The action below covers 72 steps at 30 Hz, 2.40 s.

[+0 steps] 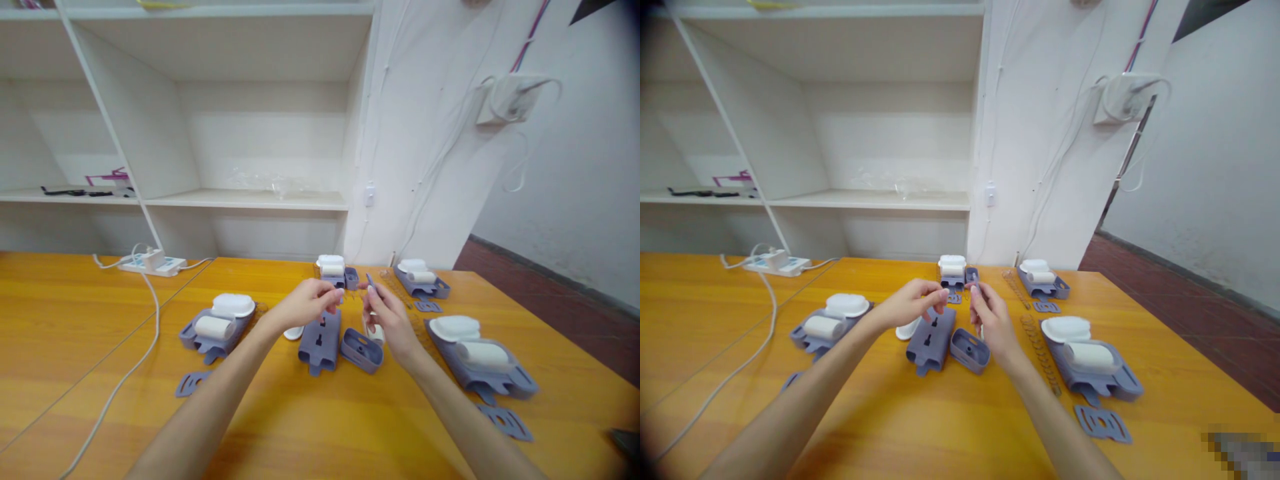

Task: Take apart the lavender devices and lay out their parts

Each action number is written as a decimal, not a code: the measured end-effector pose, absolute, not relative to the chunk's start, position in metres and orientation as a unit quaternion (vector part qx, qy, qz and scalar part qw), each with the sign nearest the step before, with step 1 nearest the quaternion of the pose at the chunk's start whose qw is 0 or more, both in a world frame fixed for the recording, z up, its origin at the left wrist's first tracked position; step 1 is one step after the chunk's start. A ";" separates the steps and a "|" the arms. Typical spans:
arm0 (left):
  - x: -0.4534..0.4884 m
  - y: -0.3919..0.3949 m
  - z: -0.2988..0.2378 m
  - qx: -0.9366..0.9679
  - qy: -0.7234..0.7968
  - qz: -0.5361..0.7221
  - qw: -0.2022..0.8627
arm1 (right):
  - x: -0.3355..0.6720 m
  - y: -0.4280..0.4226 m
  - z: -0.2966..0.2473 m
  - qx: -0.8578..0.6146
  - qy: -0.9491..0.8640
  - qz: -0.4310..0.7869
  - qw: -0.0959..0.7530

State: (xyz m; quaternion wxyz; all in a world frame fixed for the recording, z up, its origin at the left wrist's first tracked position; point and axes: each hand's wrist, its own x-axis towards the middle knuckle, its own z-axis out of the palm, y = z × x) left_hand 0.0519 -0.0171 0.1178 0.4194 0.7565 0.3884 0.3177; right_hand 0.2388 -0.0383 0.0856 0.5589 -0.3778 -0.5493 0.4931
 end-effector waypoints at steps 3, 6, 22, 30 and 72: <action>0.048 -0.011 0.106 0.642 0.360 0.312 0.600 | 0.238 -0.034 0.089 -0.368 -0.567 0.468 0.570; 0.039 -0.005 0.099 0.568 0.349 0.359 0.653 | 0.242 -0.027 0.088 -0.432 -0.587 0.379 0.571; 0.035 -0.001 0.092 0.511 0.411 0.402 0.639 | 0.229 -0.024 0.076 -0.588 -0.662 0.138 0.443; 0.066 -0.025 0.106 0.677 0.398 0.355 0.507 | 0.208 -0.029 0.091 -0.460 -0.556 0.408 0.559; 0.044 -0.026 0.121 0.605 0.295 0.442 0.593 | 0.219 -0.025 0.074 -0.493 -0.467 0.464 0.569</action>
